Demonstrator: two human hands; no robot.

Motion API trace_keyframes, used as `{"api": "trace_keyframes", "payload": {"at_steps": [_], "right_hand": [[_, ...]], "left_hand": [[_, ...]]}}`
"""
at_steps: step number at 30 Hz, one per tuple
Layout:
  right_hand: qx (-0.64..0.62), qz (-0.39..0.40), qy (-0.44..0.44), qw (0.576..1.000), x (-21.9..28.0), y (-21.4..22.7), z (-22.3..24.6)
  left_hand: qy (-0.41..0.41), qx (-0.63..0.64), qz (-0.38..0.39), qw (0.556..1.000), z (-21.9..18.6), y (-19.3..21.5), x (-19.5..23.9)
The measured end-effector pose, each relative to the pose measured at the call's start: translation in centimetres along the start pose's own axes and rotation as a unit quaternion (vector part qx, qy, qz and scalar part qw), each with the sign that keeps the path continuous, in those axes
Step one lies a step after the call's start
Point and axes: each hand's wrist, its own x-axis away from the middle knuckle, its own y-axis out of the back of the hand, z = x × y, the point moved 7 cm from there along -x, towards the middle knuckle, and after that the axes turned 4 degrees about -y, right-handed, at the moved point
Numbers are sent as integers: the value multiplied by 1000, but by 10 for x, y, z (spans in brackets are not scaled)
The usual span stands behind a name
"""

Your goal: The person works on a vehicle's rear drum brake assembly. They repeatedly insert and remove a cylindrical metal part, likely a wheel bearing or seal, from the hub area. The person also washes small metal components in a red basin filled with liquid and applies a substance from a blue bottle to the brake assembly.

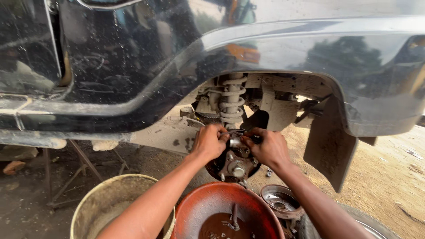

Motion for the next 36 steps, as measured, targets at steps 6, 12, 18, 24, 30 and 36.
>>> {"api": "trace_keyframes", "payload": {"at_steps": [6, 12, 18, 24, 30, 36], "right_hand": [[-98, -15, -12, 995, -20, -14, -18], [-29, 7, 37, 999, -25, -19, 12], [33, 23, 115, 993, -26, -8, 54], [-32, -5, 57, 998, -27, 12, 16], [25, -11, 87, 996, -25, 1, 41], [182, 42, 188, 964, 4, -45, 123]], "left_hand": [[-224, -77, -39, 971, 16, -21, -20], [30, -11, 70, 997, 32, -27, -13], [56, -25, 45, 997, 12, 7, 6], [-148, -22, -56, 987, -10, -6, -2], [-163, -78, -14, 983, -8, -4, -2], [-19, -214, 113, 970, 28, 30, 36]]}}
